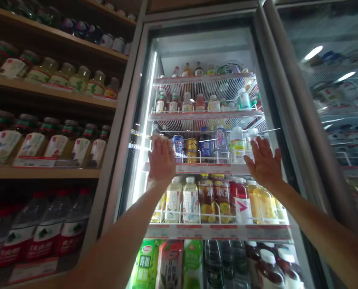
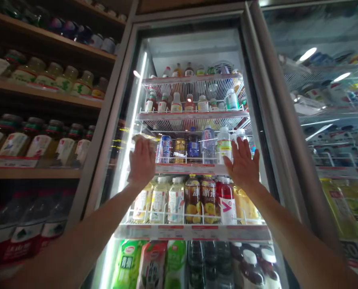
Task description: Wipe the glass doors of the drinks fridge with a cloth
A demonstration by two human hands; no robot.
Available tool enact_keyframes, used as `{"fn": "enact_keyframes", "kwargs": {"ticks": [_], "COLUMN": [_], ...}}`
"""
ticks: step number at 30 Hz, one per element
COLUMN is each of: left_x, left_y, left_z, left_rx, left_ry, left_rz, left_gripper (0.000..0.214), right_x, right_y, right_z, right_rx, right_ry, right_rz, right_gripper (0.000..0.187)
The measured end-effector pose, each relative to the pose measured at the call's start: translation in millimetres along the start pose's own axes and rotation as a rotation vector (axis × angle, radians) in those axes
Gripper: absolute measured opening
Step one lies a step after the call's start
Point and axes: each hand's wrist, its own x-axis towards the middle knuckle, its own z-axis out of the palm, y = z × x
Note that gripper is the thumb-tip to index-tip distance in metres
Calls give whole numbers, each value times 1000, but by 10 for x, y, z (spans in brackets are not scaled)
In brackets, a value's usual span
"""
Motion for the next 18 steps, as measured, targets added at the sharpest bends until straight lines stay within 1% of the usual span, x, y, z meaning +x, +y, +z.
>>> {"fn": "enact_keyframes", "kwargs": {"ticks": [1,4,5,6,7,8,9,10,11,12,14,15,16,17,18], "left_x": [-105,-470,-583,-678,-750,-797,-821,-826,-818,-802,-773,-767,-771,-787,-815], "left_y": [213,879,1041,1145,1180,1144,1039,875,667,436,-13,-191,-317,-384,-387], "left_z": [62,229,264,283,285,269,236,192,140,87,-8,-44,-72,-89,-97], "left_rx": [-18,-67,-76,-80,-81,-80,-74,-62,-48,-27,12,22,29,33,36], "left_ry": [-10,-25,-24,-22,-22,-24,-28,-32,-34,-32,1,28,50,65,74], "left_rz": [78,386,461,507,543,562,568,557,528,474,281,179,91,24,-17], "left_gripper": [50,46,45,45,46,46,46,46,46,46,46,46,47,47,48], "right_x": [-9,-67,-98,-134,-173,-214,-255,-296,-337,-378,-460,-501,-541,-579,-614], "right_y": [-46,-206,-249,-277,-286,-278,-256,-226,-196,-173,-172,-199,-245,-306,-377], "right_z": [5,10,6,-3,-15,-30,-46,-62,-76,-86,-95,-93,-89,-84,-79], "right_rx": [7,27,28,27,23,18,12,7,6,10,35,54,75,97,116], "right_ry": [9,40,52,63,74,80,83,80,72,63,57,58,59,63,63], "right_rz": [-10,-67,-78,-83,-81,-83,-90,-102,-117,-131,-156,-169,-182,-191,-199], "right_gripper": [60,57,55,54,53,52,51,51,50,50,51,52,53,54,55]}}
